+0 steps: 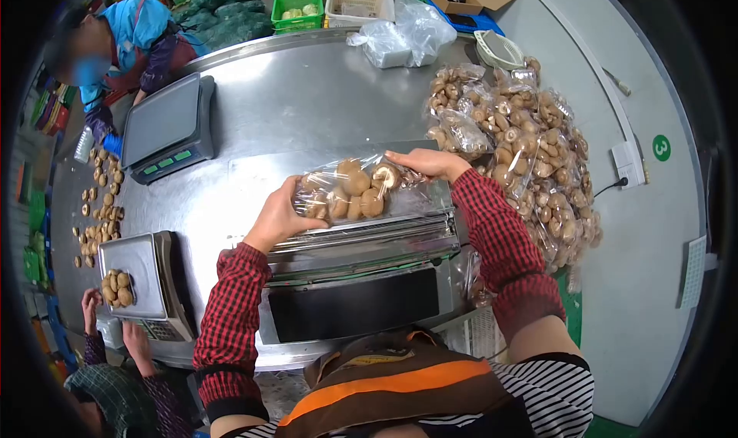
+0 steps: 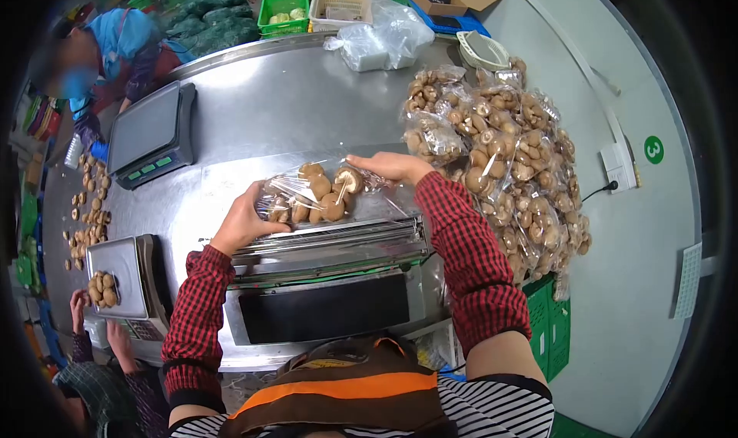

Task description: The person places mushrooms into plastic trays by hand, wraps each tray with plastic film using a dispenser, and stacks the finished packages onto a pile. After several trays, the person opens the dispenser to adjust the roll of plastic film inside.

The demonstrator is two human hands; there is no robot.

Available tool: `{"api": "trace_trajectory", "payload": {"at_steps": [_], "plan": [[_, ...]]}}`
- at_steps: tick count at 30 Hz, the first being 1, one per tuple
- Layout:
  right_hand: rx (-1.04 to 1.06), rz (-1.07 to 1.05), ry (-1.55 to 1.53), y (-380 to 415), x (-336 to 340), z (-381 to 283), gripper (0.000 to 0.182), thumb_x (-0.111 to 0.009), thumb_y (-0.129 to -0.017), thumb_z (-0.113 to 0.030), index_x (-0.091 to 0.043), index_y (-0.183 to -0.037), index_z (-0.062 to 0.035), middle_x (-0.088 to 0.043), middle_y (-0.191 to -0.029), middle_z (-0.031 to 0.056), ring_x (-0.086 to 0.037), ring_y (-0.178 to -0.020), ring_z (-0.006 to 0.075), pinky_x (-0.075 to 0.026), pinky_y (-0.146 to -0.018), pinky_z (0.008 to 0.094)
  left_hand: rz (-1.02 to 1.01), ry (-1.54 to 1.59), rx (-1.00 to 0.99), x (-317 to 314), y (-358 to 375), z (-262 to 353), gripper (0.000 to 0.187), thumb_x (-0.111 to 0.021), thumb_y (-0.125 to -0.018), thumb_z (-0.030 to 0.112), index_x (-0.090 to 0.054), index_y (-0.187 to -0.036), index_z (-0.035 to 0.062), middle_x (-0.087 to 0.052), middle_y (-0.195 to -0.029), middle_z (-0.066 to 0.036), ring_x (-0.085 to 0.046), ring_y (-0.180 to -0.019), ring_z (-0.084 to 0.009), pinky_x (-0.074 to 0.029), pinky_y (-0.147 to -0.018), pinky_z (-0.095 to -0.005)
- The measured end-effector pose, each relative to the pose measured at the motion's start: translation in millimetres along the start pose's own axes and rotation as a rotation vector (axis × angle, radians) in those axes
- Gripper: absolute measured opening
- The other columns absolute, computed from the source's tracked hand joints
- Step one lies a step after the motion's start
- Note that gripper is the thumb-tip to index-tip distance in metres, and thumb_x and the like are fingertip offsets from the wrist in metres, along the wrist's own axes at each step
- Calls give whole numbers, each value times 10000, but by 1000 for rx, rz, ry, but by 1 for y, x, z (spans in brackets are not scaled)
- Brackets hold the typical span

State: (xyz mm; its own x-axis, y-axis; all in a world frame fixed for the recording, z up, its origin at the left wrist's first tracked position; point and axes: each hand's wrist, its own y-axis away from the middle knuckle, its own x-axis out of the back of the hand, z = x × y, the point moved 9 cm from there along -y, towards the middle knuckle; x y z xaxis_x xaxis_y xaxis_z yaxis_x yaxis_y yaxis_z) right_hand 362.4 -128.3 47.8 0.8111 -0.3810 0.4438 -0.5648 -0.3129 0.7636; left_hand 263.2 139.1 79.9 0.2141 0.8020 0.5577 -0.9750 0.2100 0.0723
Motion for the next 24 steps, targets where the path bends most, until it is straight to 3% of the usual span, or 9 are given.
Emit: {"api": "trace_trajectory", "payload": {"at_steps": [4, 6, 9, 14, 18, 19, 20, 22, 24], "plan": [[246, 33, -190, -4, -5, 21, 517, -612, -915, -524, -702, -864, -18, -602, -753, 26, -516, -672, 97, -405, -559, 269, -215, 73, 168, 1, 2, -25, 671, -883, -646, 332, -630, -1125, -63, -601, -1165, -183, -615, -1006, -240, -487, -867, -344], [328, 131, -155, 3, -10, 25, 442, -634, -927, -442, -697, -933, -5, -631, -852, 31, -554, -793, 100, -445, -636, 252, -238, 145, 88, 4, 7, -22, 503, -796, -781, 250, -643, -1153, -53, -603, -1106, -119, -599, -956, -195, -484, -848, -303], [479, 183, -795, 8, -26, 27, 409, -498, -1018, -336, -552, -1170, 40, -600, -1102, 110, -626, -970, 200, -568, -778, 319, -126, 239, 158, 16, 17, -14, 272, -619, -931, 201, -685, -1025, -46, -635, -1071, -78, -596, -926, -206, -487, -834, -341], [386, 231, -1007, 8, -52, 23, 397, -383, -1049, -336, -440, -1230, 13, -576, -1140, 165, -658, -983, 308, -597, -724, 378, 19, -236, 55, 12, 7, -7, 246, -568, -950, 187, -686, -982, -26, -666, -912, -176, -584, -918, -353, -466, -868, -383], [318, 343, -1023, 8, -54, 33, 394, -379, -1044, -369, -453, -1171, -4, -595, -1035, 179, -683, -799, 288, -600, -634, 372, 218, 92, -151, 27, 0, -18, 238, -652, -897, 182, -699, -1050, 5, -708, -953, -127, -632, -916, -257, -490, -837, -354], [316, 354, -1016, 8, -54, 33, 397, -379, -1044, -370, -454, -1171, -2, -597, -1029, 178, -682, -799, 285, -599, -632, 371, 202, 366, 218, 29, -1, -59, 277, -676, -882, 183, -694, -1092, 4, -712, -1007, -133, -654, -880, -226, -511, -796, -327], [314, 364, -1010, 8, -54, 33, 399, -380, -1044, -370, -455, -1172, 0, -600, -1023, 178, -680, -798, 283, -598, -631, 371, 347, 412, 206, 45, -1, -70, 295, -662, -894, 189, -685, -1098, -23, -715, -998, -155, -668, -800, -227, -522, -753, -310], [318, 374, -1005, 8, -51, 32, 400, -383, -1043, -371, -459, -1166, 2, -602, -1018, 177, -680, -796, 282, -597, -625, 370, 632, 47, 49, 77, 10, -64, 332, -648, -923, 233, -681, -1078, -59, -713, -919, -133, -659, -795, -163, -521, -727, -298], [306, 356, -996, 6, -53, 32, 398, -379, -1044, -365, -458, -1165, 5, -601, -1020, 179, -683, -802, 286, -596, -622, 372, 566, -1, 172, 68, 14, -56, 440, -619, -931, 347, -682, -1028, -77, -705, -841, -162, -657, -804, -185, -507, -730, -330]]}}
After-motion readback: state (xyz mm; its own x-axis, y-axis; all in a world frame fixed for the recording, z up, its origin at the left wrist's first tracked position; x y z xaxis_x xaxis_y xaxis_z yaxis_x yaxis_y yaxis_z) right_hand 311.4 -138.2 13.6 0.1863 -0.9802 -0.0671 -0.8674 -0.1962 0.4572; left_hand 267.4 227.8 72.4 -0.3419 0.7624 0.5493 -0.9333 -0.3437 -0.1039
